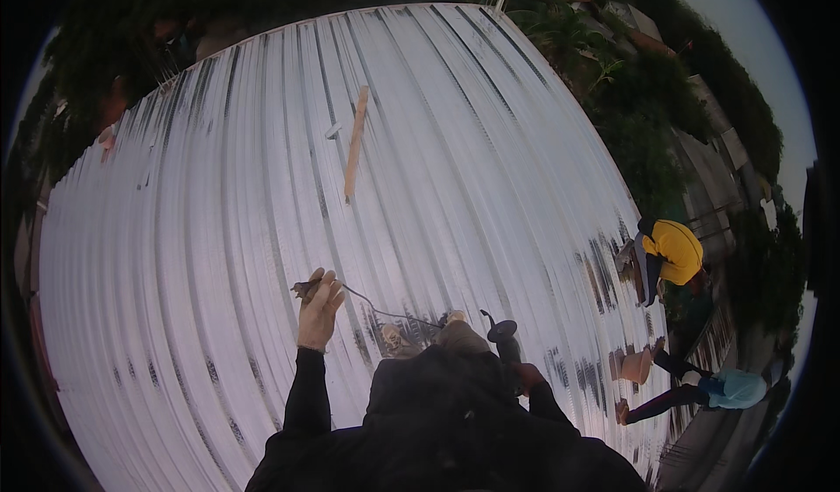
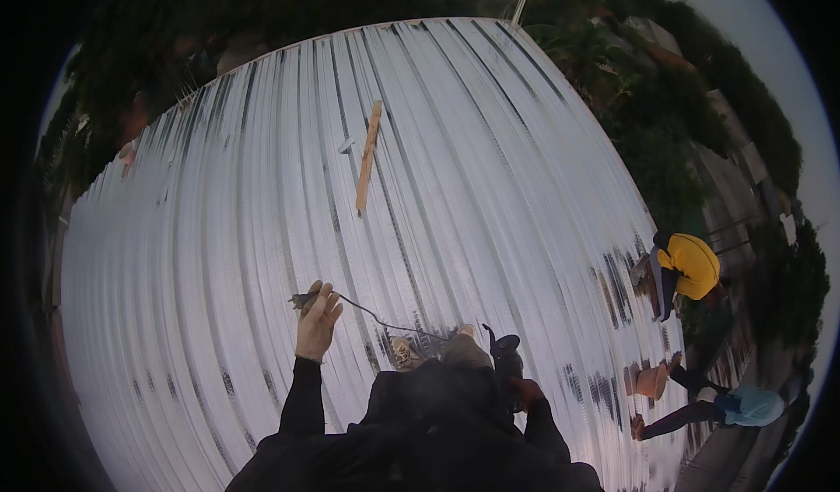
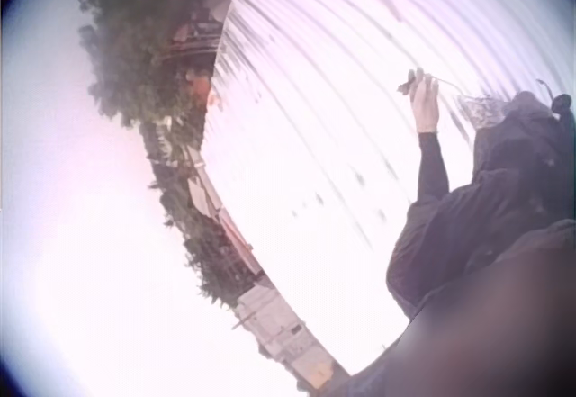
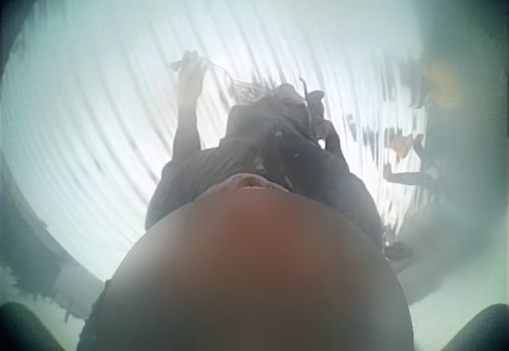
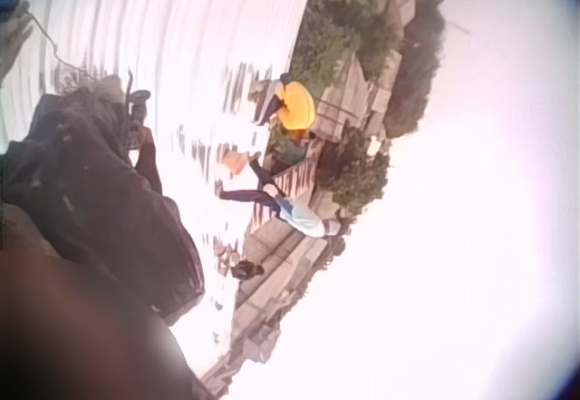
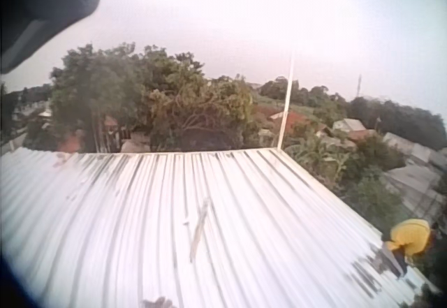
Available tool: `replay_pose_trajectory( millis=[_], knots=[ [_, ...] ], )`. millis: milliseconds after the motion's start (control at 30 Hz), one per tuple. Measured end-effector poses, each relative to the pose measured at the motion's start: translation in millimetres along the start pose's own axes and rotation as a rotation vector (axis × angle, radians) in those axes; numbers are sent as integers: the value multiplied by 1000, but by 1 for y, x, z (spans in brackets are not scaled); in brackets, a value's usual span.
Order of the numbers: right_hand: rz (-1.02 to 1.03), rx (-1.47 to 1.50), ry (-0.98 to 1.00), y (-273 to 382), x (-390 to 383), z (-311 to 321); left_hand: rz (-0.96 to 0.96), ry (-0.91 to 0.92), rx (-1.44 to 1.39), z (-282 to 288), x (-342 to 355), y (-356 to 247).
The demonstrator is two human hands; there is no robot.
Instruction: The person walks on a corrugated metal roof and uses an angle grinder to grind the surface of the sheets. The person moves along the roof, grinding different sections and creating sparks.
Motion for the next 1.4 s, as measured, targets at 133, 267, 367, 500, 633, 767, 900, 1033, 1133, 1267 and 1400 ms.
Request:
replay_pose_trajectory(
  millis=[133,267,367,500,633,767,900,1033,1133,1267,1400],
  knots=[
    [19,-197,175,107,17,-65,-39,-279,321,65,12,-15],
    [-7,-361,178,180,13,-124,-114,-563,549,92,-32,-26],
    [-82,-438,185,203,50,-139,-236,-726,674,117,-63,-22],
    [-137,-737,219,232,82,-226,-439,-951,765,207,-111,-19],
    [-113,-869,228,268,132,-323,-541,-1169,511,275,-140,-33],
    [-42,-698,194,307,163,-392,-510,-1043,-226,321,-103,-51],
    [-32,-245,338,335,128,-501,-266,-961,-398,317,-24,-120],
    [-33,28,446,339,72,-589,83,-661,138,342,92,-196],
    [-87,176,502,321,38,-611,139,-527,340,326,168,-253],
    [-188,317,509,292,-5,-639,167,-458,325,303,247,-307],
    [-307,421,412,283,-8,-669,268,-333,332,280,315,-301]
  ],
)
Point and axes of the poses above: each hand's wrist, its own x-axis towards the middle knuckle, its own z-axis out of the back of the hand, y = z × x, the point moved 10 cm from there along x, towards the middle knuckle, and after that the axes turned 6 degrees about -y, right-handed, at the moved point
